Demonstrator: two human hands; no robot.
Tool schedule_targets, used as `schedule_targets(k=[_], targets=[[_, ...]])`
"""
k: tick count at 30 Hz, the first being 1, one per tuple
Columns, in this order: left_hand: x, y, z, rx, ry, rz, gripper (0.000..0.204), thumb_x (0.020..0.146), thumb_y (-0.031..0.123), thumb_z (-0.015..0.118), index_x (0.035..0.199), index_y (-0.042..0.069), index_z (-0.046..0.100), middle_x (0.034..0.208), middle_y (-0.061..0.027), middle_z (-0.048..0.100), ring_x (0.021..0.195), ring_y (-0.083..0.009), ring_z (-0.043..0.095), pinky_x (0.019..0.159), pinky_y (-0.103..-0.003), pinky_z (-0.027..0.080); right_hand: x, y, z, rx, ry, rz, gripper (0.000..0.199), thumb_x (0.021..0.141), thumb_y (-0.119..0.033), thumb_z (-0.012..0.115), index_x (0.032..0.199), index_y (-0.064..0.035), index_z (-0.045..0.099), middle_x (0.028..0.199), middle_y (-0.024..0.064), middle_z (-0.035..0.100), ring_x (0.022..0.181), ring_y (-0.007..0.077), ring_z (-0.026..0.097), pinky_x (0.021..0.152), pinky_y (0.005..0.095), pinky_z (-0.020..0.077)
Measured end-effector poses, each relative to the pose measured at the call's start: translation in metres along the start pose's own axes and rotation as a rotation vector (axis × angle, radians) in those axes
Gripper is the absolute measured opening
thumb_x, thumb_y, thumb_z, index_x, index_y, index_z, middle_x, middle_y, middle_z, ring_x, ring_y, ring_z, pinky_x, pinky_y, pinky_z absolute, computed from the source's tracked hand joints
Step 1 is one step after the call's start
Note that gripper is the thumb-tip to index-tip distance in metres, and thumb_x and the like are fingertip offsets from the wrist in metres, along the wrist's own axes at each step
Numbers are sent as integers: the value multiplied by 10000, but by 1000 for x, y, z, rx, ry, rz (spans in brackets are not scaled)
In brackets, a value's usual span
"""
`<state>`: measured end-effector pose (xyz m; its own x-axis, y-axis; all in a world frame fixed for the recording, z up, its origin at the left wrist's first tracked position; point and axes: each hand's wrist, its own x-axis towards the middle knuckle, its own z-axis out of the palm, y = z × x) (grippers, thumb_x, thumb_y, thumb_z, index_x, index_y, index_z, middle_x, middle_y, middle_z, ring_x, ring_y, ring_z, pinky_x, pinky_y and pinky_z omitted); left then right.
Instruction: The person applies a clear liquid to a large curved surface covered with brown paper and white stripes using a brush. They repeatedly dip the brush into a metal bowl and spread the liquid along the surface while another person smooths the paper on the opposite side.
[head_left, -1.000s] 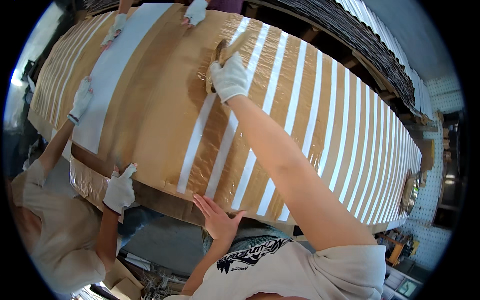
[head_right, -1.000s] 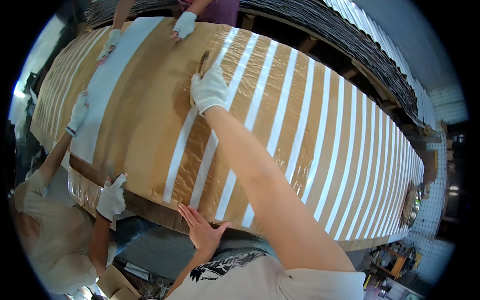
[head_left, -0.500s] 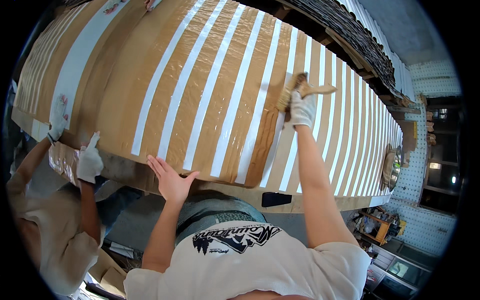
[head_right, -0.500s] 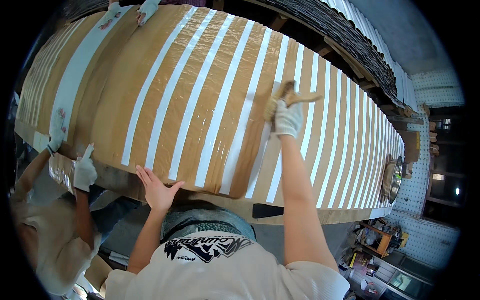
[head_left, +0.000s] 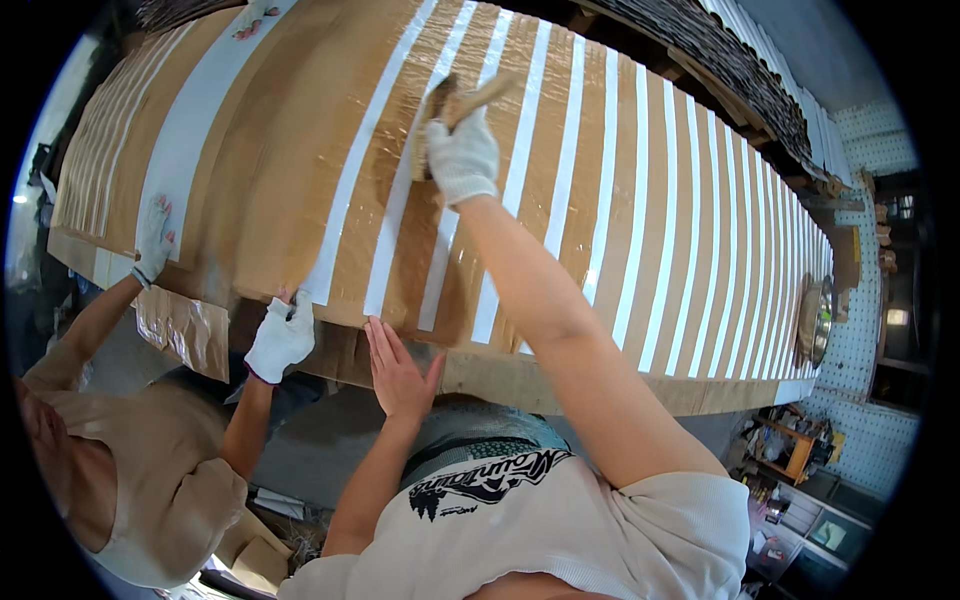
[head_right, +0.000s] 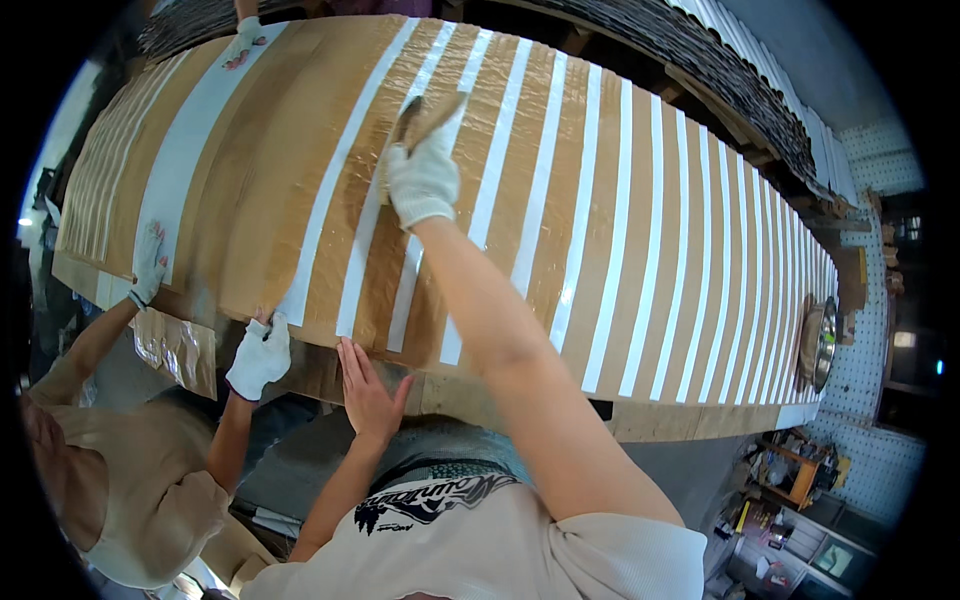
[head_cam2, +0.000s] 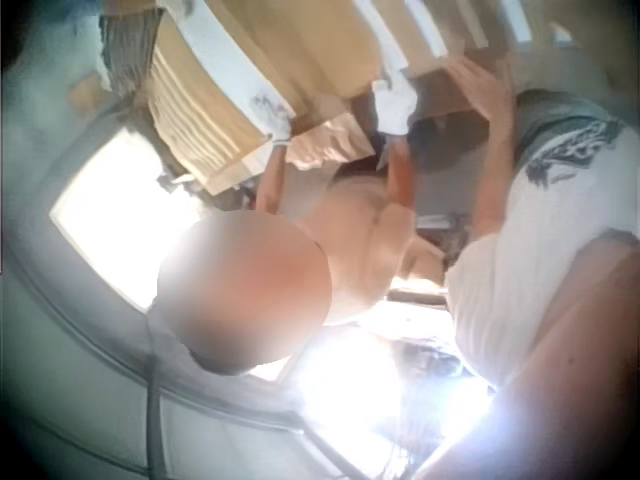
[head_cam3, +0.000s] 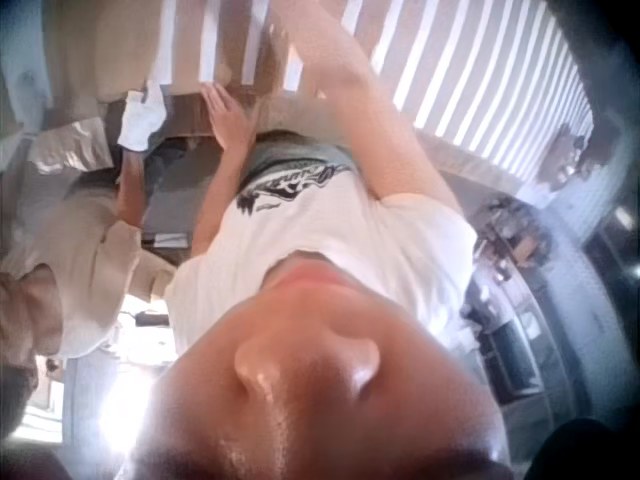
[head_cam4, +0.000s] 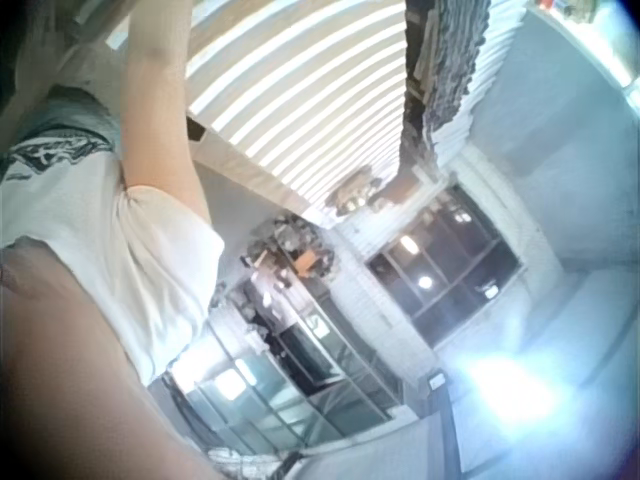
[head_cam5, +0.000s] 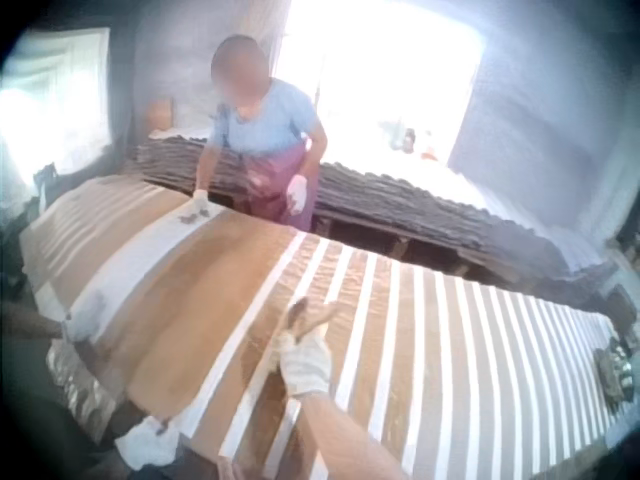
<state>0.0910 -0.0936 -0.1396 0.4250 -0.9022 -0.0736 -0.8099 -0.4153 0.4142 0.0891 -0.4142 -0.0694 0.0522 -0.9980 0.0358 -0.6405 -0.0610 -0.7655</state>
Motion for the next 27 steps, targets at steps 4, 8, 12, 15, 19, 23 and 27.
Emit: schedule_targets(k=[4,8,12,15,19,23,27], targets=[[-1,-13,6,31,12,48,896,883,380,652,1470,-137,216,1583,-270,168,1466,-416,207,1145,-449,301,-10,46,-7,-99,-15,11,505,859,-370,616,1197,-4,535,1051,269,664,1040,440,608,906,503,473],[-7,-23,8,7,59,78,841,890,335,639,1476,-117,239,1584,-251,197,1460,-401,240,1128,-446,327,-42,108,-108,-102,73,111,537,877,-366,583,1284,-25,513,1154,242,644,1070,425,595,939,487,451],[-6,-27,5,-29,40,83,819,893,323,637,1487,-90,253,1595,-225,192,1458,-386,251,1127,-443,327,-54,186,-181,-416,310,58,497,902,-411,570,1297,-110,538,1152,202,656,1058,413,615,908,487,477],[-5,-36,2,-64,14,132,811,893,323,638,1490,-78,263,1599,-214,193,1453,-378,265,1130,-443,323,-48,189,-214,-662,289,201,442,910,-386,565,1279,-145,546,1099,185,676,977,397,655,842,498,509],[-10,-56,-9,-179,16,279,658,899,223,625,1445,-53,383,1551,-186,326,1410,-358,353,1124,-435,344,-39,176,-204,-571,372,168,423,901,-336,606,1209,-48,566,1075,205,685,972,395,658,849,474,509],[-24,-75,-15,-257,53,298,548,902,150,607,1396,-39,462,1512,-158,405,1371,-351,413,1111,-429,368,-71,109,-138,-33,346,31,499,883,-318,642,1258,-1,552,1139,205,659,1062,370,620,932,432,456],[-5,-91,-32,-242,172,223,532,890,108,585,1384,-48,463,1478,-199,422,1359,-390,412,1102,-442,376,-87,61,-61,106,247,103,488,872,-299,641,1275,-37,553,1166,208,646,1088,375,609,934,445,460]])
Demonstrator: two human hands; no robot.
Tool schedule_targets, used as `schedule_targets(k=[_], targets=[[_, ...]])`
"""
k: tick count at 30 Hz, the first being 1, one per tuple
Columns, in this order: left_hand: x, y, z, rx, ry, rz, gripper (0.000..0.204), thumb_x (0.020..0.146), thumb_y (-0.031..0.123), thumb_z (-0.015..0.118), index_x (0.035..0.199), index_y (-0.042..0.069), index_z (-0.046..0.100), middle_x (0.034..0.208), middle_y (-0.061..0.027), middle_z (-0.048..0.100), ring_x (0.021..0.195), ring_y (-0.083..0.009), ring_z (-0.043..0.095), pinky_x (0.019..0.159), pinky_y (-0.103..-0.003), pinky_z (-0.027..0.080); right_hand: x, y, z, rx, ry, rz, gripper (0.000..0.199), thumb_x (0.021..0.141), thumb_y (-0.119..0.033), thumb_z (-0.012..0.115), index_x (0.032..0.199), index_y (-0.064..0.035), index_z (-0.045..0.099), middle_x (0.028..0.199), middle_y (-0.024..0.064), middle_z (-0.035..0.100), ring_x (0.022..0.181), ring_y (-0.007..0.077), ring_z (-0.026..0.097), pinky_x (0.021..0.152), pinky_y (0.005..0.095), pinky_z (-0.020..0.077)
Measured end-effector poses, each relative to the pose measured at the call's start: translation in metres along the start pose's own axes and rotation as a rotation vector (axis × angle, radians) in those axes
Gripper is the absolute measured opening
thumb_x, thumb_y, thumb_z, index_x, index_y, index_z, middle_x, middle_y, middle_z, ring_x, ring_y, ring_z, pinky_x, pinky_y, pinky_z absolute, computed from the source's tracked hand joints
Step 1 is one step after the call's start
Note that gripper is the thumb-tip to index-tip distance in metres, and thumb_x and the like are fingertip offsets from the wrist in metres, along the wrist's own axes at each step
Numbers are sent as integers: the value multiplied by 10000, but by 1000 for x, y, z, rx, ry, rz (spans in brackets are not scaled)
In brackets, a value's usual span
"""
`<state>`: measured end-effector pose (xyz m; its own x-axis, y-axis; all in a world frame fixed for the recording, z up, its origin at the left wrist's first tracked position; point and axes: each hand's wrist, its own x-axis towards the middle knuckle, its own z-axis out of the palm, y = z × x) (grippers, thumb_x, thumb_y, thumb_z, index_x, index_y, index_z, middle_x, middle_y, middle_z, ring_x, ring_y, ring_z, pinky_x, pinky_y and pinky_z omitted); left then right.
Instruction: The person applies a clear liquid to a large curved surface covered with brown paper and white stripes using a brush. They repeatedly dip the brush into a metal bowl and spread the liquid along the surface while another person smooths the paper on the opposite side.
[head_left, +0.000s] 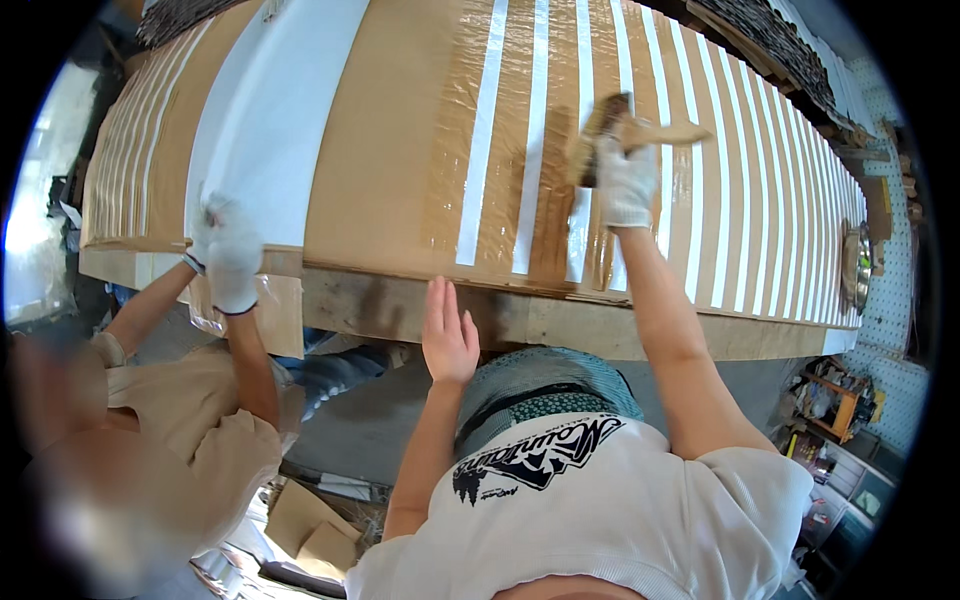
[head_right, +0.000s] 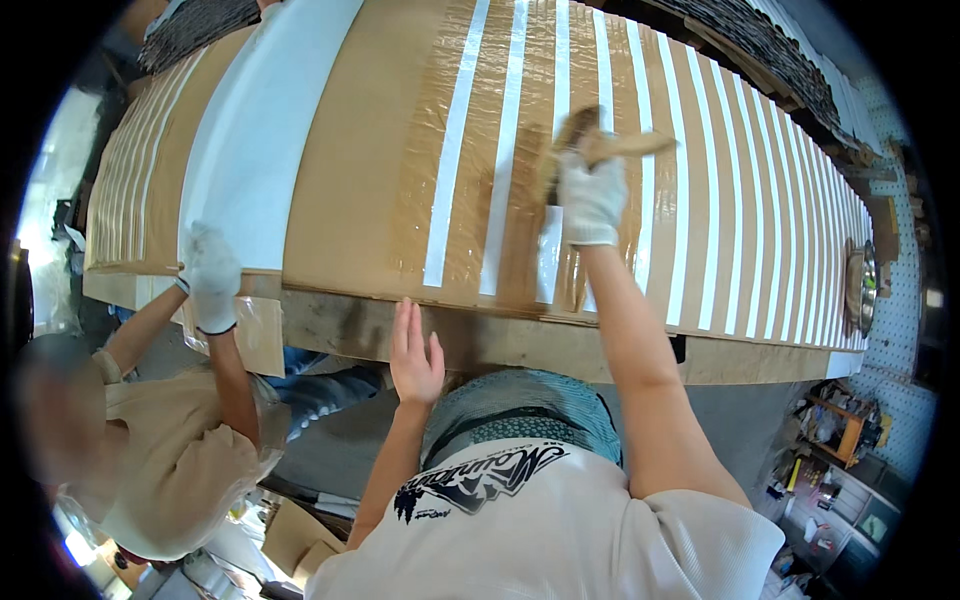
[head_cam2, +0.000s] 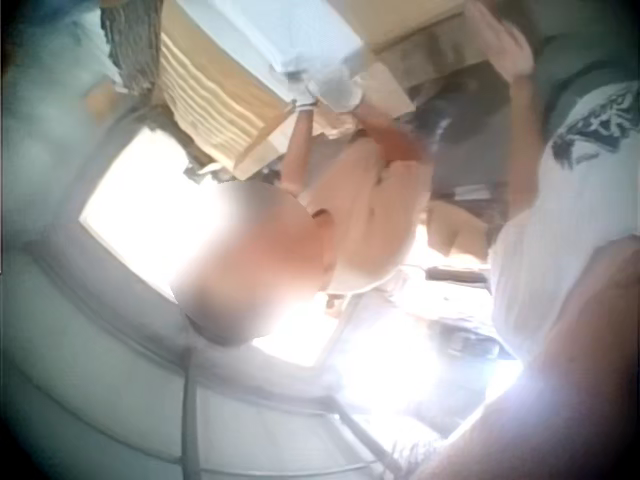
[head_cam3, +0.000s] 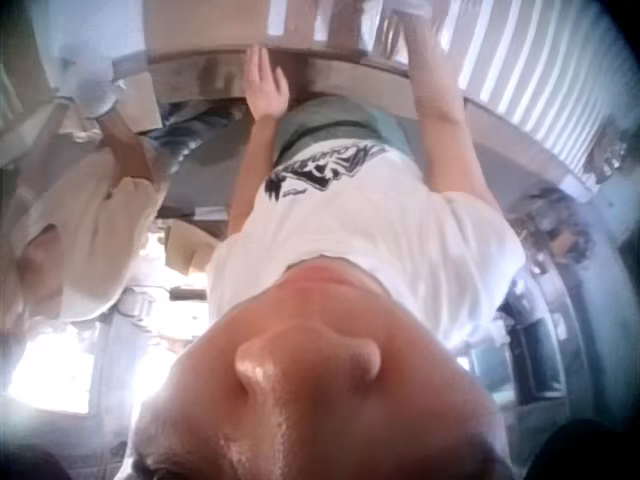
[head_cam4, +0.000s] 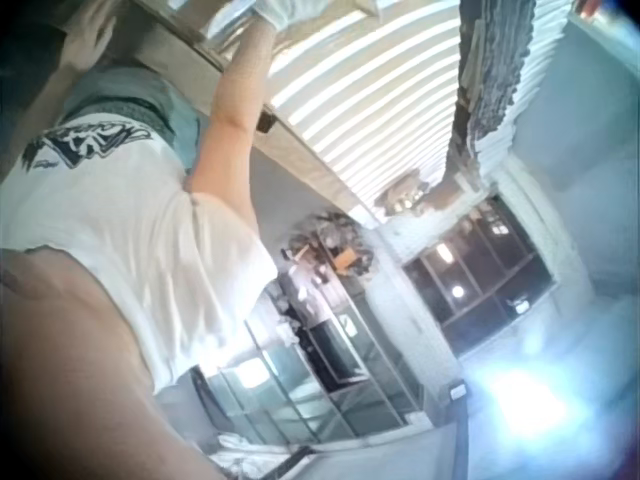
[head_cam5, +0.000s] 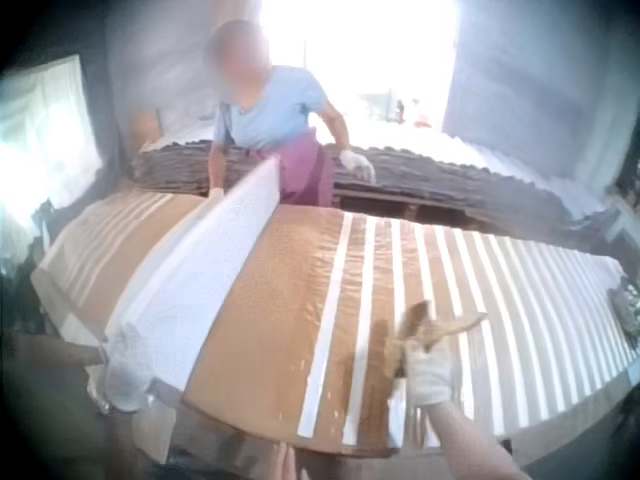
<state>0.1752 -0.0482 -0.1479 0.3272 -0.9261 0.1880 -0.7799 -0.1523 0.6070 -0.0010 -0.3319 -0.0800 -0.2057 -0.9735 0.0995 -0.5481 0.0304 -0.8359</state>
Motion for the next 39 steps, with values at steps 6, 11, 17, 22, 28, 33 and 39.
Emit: schedule_targets(k=[6,11,17,22,28,33,39], targets=[[55,-37,-13,259,46,-38,495,881,109,530,1344,-61,489,1395,-208,479,1272,-388,463,1062,-462,391,-37,-80,127,-73,-165,-1,512,863,-352,613,1264,-47,519,1112,233,658,1035,432,620,906,478,488],[53,-58,-13,314,-24,13,476,865,76,503,1329,-32,527,1409,-159,496,1284,-349,471,1073,-454,382,-38,-32,99,-163,-193,-19,502,868,-411,601,1182,-24,540,1032,259,673,966,448,636,876,485,492],[47,-64,-19,292,-54,36,522,837,48,485,1352,-29,515,1458,-149,467,1329,-352,442,1101,-443,366,-22,84,-54,-494,79,2,523,896,-415,602,1258,-43,543,1132,222,649,1040,415,613,907,495,483],[42,-71,-19,149,-87,34,564,810,13,484,1372,-41,484,1479,-161,438,1358,-356,413,1127,-458,335,-22,49,-99,-574,151,169,506,892,-386,619,1274,-65,535,1088,195,677,994,393,643,890,466,504],[42,-53,-23,100,-59,71,566,809,9,492,1372,-50,476,1429,-187,469,1331,-378,432,1108,-462,353,-100,-26,35,-69,1,-117,317,904,-293,596,1107,-50,585,891,197,670,855,390,655,738,461,518],[46,-50,-9,255,-98,55,576,807,39,499,1379,-32,482,1432,-184,474,1329,-361,439,1099,-440,364,-136,-45,92,-121,-230,-84,350,886,-349,614,1039,-34,592,859,225,670,799,399,664,714,464,531],[44,-60,-9,326,-103,136,626,778,19,518,1399,-20,456,1459,-177,453,1360,-345,419,1114,-447,354,-111,21,-3,-413,-153,66,406,889,-435,604,985,-42,629,852,216,680,817,386,674,724,474,540]])
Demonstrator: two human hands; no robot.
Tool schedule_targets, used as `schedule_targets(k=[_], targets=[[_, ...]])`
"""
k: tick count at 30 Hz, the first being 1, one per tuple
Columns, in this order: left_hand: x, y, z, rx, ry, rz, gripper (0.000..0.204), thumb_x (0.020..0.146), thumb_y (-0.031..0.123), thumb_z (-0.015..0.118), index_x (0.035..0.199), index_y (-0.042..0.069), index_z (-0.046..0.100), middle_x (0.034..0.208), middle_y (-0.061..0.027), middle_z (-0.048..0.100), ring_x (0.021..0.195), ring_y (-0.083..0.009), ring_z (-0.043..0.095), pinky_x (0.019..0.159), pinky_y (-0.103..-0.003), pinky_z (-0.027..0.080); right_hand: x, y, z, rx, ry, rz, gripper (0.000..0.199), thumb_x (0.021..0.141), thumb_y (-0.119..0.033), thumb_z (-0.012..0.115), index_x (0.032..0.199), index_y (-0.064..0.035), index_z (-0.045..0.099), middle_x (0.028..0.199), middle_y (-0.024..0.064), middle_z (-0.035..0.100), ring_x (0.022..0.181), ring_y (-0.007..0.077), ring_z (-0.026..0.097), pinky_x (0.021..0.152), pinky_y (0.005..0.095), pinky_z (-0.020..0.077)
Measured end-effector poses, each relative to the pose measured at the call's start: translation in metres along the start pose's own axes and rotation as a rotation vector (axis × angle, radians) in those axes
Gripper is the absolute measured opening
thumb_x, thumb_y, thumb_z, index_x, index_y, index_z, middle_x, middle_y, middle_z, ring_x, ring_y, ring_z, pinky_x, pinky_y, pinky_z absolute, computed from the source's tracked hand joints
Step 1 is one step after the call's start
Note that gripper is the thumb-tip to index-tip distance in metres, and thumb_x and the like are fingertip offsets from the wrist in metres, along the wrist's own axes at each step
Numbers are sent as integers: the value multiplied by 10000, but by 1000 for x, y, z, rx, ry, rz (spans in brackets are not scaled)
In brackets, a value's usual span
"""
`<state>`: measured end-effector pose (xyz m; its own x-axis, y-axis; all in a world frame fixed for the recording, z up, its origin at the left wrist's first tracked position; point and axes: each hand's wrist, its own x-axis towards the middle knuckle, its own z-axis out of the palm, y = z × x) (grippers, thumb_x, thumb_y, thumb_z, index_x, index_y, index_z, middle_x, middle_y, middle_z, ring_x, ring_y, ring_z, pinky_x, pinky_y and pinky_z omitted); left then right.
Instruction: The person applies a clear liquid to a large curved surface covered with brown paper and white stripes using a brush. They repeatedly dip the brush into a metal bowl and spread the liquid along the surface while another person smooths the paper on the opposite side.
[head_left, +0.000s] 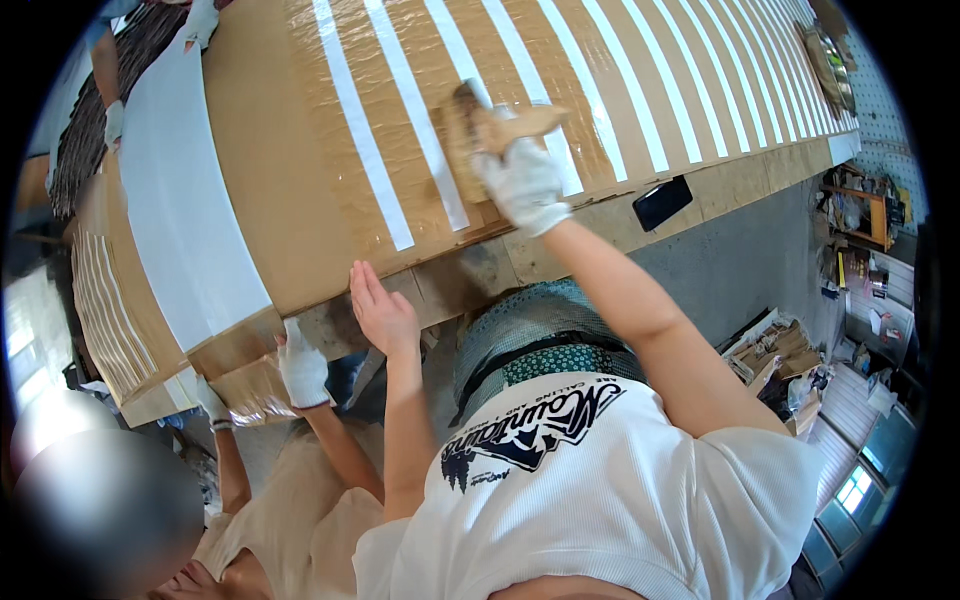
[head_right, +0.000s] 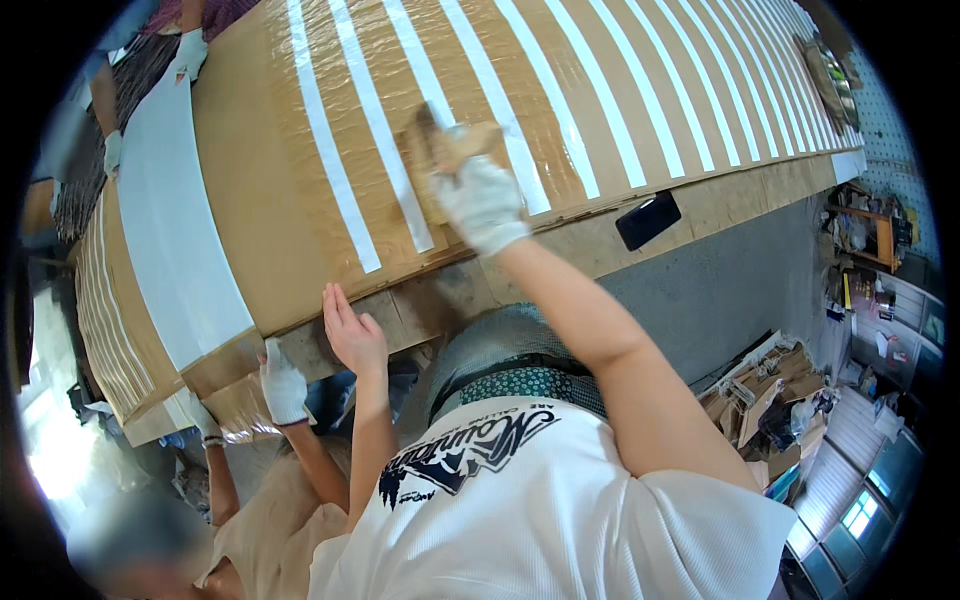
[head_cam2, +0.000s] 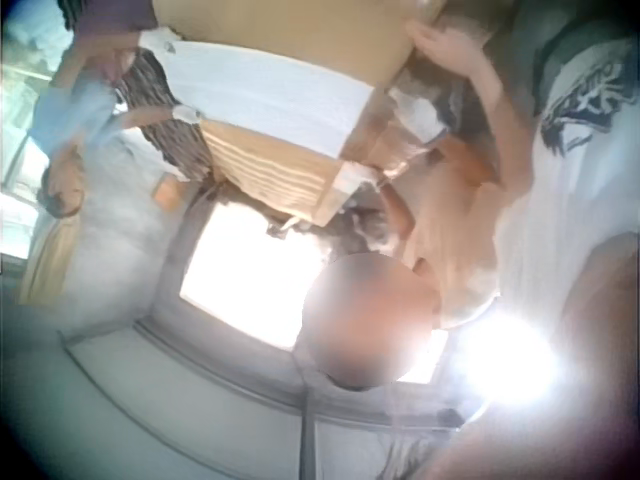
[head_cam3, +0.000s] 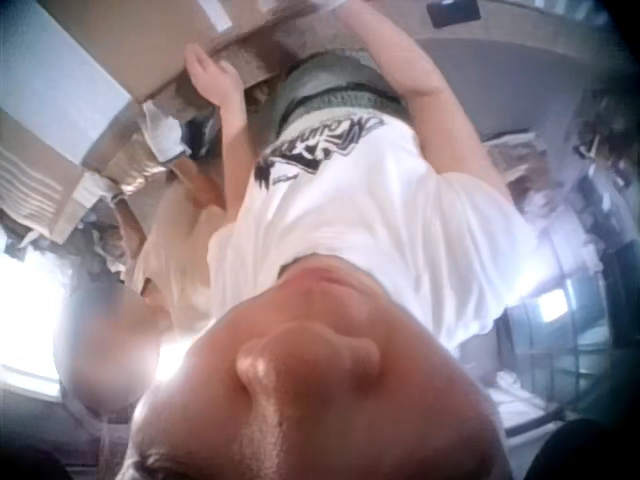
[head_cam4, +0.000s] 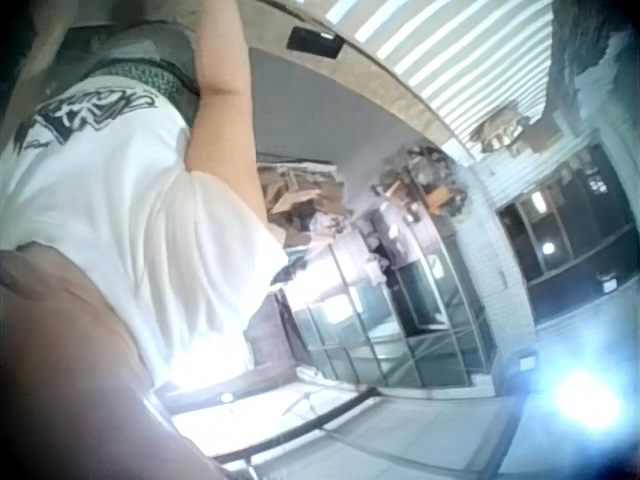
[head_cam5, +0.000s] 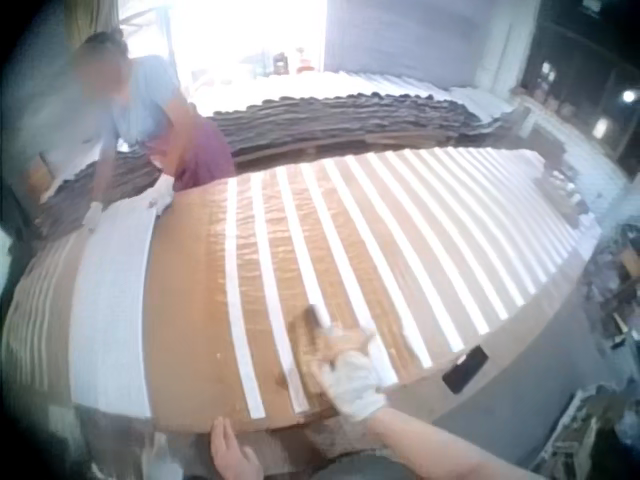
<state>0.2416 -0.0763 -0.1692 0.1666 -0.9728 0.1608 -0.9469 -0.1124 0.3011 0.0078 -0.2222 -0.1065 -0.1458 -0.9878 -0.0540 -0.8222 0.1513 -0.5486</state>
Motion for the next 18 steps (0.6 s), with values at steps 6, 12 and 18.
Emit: schedule_targets(k=[6,12,18], targets=[[-6,1,9,33,7,6,637,780,21,503,1412,-26,442,1473,-178,441,1365,-344,420,1116,-440,355,34,144,-78,-227,246,151,493,867,-493,648,1092,-56,622,915,218,687,848,382,671,731,478,534],[-6,11,10,3,-23,-68,645,798,52,510,1425,-58,408,1512,-201,389,1390,-357,381,1144,-413,323,51,142,-146,-192,177,172,454,929,-351,569,1312,-117,499,929,165,699,838,361,682,757,455,553],[-7,16,13,31,-86,-235,699,809,88,579,1449,-76,353,1544,-239,314,1428,-366,313,1173,-396,280,52,170,-110,103,142,-52,422,891,-347,580,1230,-102,520,1037,197,674,895,409,656,801,490,526]])
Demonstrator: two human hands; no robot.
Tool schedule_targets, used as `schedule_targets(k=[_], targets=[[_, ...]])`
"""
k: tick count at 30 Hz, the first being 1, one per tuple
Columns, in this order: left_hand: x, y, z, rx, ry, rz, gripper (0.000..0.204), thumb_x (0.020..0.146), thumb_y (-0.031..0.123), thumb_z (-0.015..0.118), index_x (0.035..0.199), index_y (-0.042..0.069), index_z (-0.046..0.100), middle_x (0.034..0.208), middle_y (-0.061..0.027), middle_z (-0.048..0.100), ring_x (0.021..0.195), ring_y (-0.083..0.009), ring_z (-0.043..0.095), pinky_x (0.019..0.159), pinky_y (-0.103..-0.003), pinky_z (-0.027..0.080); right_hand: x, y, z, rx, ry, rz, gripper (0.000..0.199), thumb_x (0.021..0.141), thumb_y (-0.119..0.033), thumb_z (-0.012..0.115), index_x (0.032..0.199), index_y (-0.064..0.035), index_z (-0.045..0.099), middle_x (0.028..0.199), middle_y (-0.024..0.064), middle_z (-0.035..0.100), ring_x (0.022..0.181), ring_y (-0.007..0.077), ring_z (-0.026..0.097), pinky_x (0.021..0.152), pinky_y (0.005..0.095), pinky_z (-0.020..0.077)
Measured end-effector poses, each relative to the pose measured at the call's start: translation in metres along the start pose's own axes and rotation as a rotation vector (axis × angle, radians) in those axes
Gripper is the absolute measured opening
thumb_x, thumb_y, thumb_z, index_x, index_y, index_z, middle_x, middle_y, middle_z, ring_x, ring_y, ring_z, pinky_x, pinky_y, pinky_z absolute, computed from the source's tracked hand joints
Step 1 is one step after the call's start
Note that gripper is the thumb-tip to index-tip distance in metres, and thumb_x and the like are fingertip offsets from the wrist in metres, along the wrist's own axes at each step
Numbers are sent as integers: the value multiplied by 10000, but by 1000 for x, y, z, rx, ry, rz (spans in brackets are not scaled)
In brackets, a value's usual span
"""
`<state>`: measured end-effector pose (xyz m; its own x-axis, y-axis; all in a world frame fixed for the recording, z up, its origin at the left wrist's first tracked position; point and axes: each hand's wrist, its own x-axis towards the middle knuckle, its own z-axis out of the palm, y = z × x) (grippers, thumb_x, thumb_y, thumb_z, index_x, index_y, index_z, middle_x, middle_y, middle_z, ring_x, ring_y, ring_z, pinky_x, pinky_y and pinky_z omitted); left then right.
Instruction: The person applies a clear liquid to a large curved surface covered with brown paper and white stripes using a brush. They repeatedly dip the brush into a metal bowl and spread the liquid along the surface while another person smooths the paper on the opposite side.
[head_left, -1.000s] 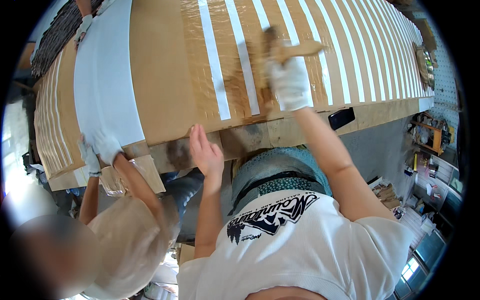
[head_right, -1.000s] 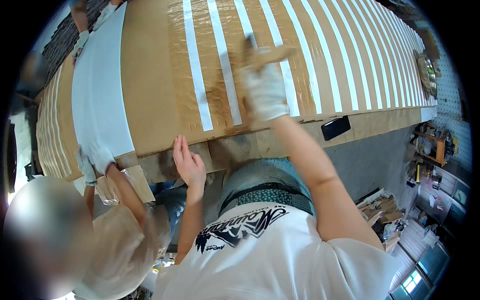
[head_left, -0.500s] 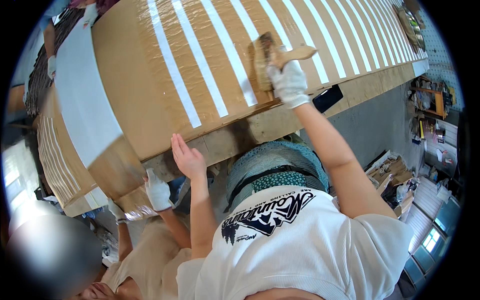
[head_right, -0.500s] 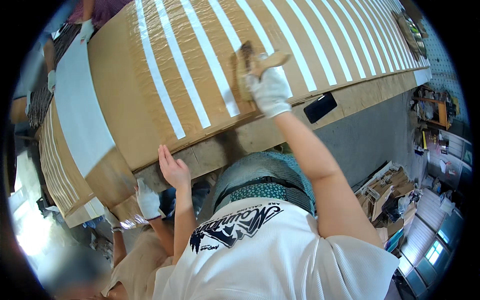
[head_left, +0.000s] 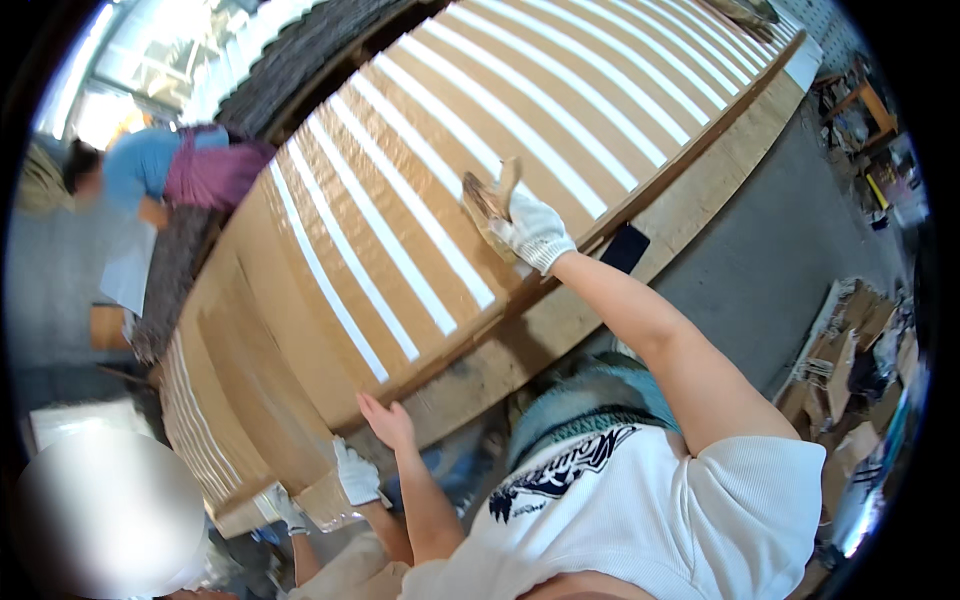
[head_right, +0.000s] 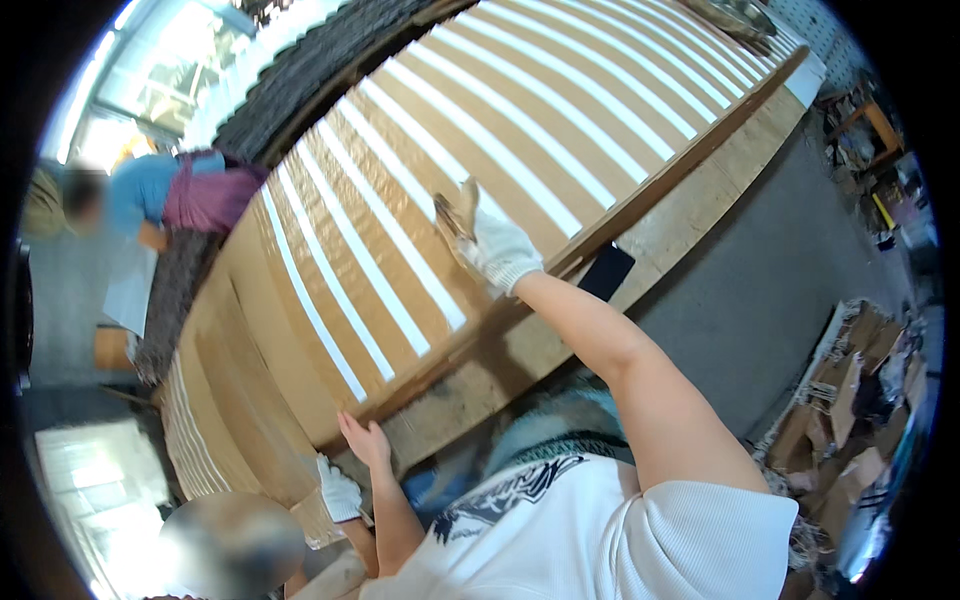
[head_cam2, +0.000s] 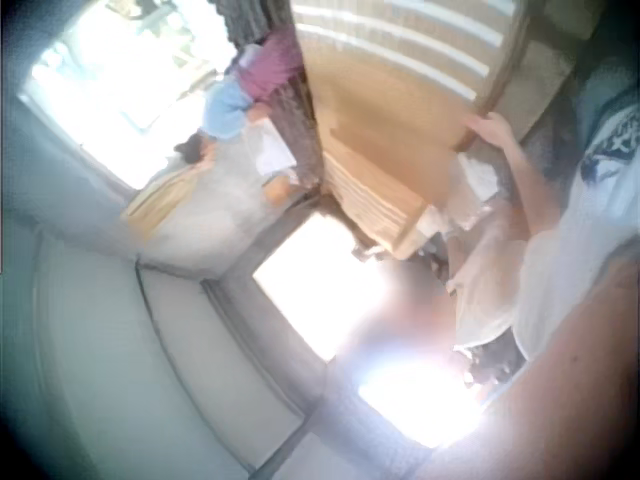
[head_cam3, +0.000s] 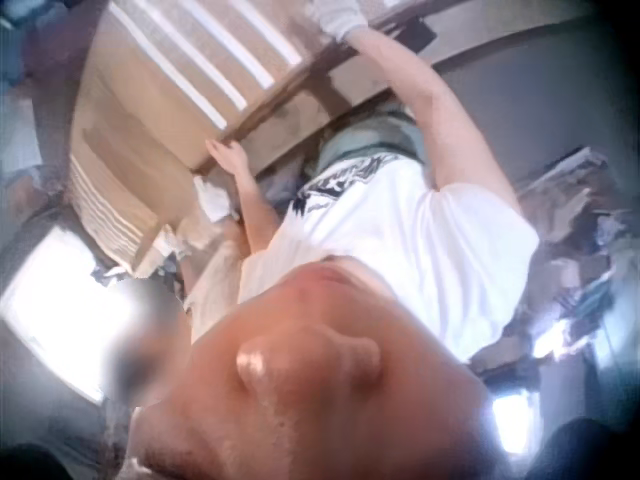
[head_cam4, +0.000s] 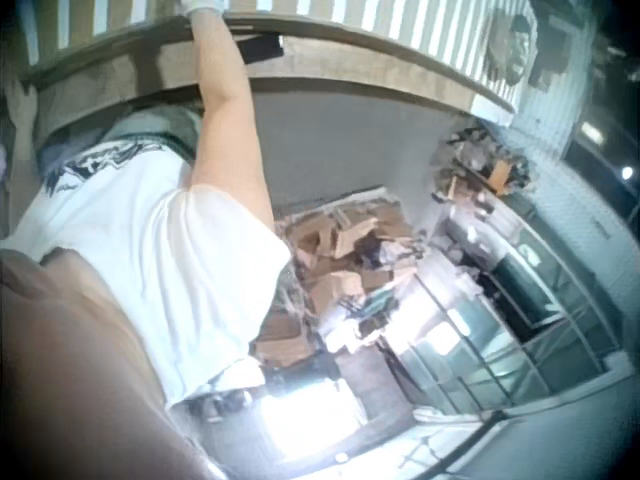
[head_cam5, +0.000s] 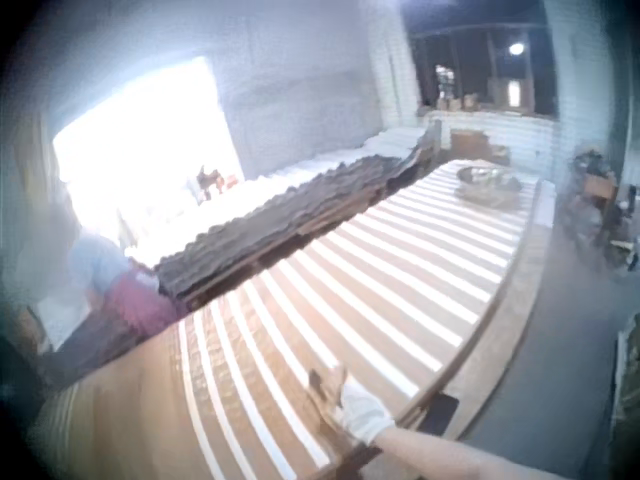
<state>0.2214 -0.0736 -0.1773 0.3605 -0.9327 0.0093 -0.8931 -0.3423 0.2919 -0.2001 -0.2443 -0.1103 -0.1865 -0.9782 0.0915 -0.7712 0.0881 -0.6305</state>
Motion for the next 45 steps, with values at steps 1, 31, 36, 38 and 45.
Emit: schedule_targets(k=[1,31,36,38,45], targets=[[-1,-1,-8,15,-24,-15,686,810,89,578,1441,-78,367,1528,-248,338,1422,-370,322,1172,-397,281,7,11,-11,46,-30,66,387,902,-337,571,1215,-115,516,1017,181,681,897,398,661,794,492,525],[-173,730,178,-515,-184,1123,412,905,99,619,1309,34,570,1125,-166,576,1051,-342,547,913,-430,452,-167,414,-493,1682,946,1042,672,764,-737,648,1097,-153,645,932,41,668,690,209,610,593,332,482],[-176,811,205,-631,-240,1016,365,898,91,623,1261,46,617,1089,-156,573,1009,-318,556,869,-399,467,-97,475,-549,1687,757,834,581,827,-662,650,1060,-130,646,888,64,667,691,223,632,563,356,487],[-180,839,211,-637,-283,981,367,896,80,620,1262,55,618,1088,-157,572,996,-315,560,855,-398,473,-62,502,-573,1685,816,786,514,886,-568,633,1132,-117,630,981,86,688,775,243,671,639,406,543],[-178,908,220,-776,-485,752,314,918,49,597,1232,50,617,1091,-134,561,944,-247,594,768,-314,512,28,629,-653,1384,616,726,308,976,-256,599,1195,-39,595,1020,109,707,815,219,704,672,377,609]])
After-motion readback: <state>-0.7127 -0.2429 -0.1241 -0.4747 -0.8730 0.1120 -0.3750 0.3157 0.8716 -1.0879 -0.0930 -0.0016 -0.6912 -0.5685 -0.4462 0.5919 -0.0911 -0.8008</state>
